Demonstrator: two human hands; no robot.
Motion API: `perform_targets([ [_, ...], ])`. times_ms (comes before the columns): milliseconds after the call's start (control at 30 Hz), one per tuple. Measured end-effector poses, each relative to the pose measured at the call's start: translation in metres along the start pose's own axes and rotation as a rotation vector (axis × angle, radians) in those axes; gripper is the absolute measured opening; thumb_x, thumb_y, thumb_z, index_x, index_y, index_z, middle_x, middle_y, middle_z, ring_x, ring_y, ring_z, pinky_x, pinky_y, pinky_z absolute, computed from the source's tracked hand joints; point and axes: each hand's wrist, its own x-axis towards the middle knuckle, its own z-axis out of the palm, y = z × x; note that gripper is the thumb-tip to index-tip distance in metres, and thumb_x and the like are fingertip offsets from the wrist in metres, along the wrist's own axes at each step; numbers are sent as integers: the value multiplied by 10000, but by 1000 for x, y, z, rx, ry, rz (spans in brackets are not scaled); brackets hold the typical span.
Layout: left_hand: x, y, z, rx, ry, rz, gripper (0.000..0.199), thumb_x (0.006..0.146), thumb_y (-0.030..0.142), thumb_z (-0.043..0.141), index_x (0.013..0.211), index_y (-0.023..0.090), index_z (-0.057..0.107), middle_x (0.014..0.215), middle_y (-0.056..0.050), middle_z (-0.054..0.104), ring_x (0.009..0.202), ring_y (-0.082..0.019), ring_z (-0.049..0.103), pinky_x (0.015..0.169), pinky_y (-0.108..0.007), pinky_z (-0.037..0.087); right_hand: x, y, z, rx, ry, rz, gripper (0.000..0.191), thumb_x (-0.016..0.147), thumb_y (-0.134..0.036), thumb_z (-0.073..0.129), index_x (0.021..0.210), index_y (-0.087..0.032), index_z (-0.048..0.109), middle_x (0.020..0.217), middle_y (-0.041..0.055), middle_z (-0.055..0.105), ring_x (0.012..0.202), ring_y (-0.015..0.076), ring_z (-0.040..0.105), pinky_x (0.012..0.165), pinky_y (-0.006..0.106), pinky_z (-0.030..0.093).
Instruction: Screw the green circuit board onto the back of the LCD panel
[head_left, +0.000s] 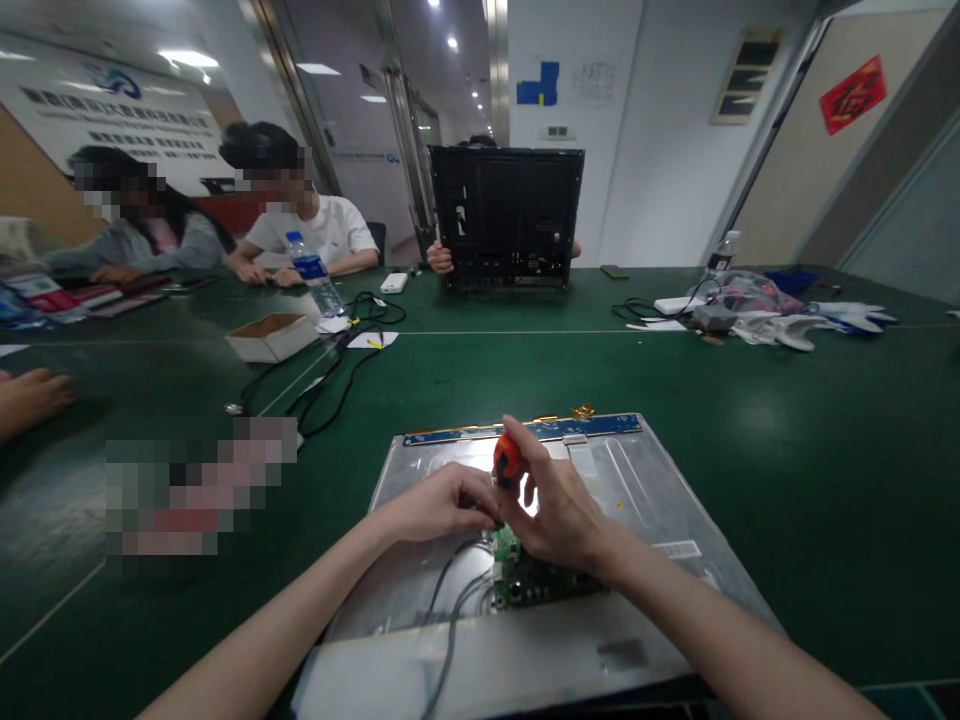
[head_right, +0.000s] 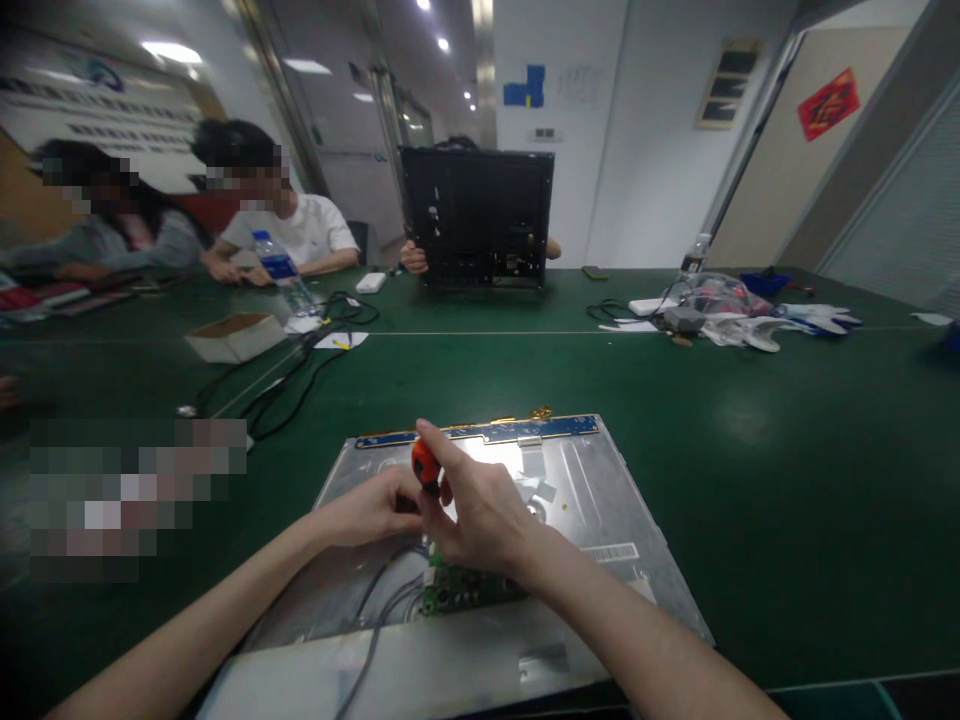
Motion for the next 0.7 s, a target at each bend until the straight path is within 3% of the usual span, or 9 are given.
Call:
perform_targets([
  [167,0,-1,0,-12,30,-36,155,747,167,686,602,142,637,594,48,533,571,-96,465,580,-201,373,-2,5,4,7,83,2,715,888,-193,519,1474,-232,109,818,11,559,535,98,476,429,205,406],
  [333,0,1,-2,50,41,-57,206,708,139,695,545,138,567,576,62,470,574,-94,442,559,-204,327,-2,7,4,-15,41,-13,663,897,-262,549,1443,-244,174,809,1,552,535,99,478,452,228,412],
  [533,0,0,-1,-10,-1,-42,124,764,156,666,645,137,637,658,29,569,621,-109,500,586,-201,376,-1,1,-1,-14,-32,25,754,849,-150,510,1479,-202,99,855,43,585,576,129,528,464,253,446],
  [700,0,2,1,-24,19,-59,142,749,156,660,619,140,606,621,38,546,606,-108,489,575,-199,365,-1,1,1,-36,-12,8,745,859,-149,495,1478,-193,83,794,27,582,525,129,511,428,242,419],
])
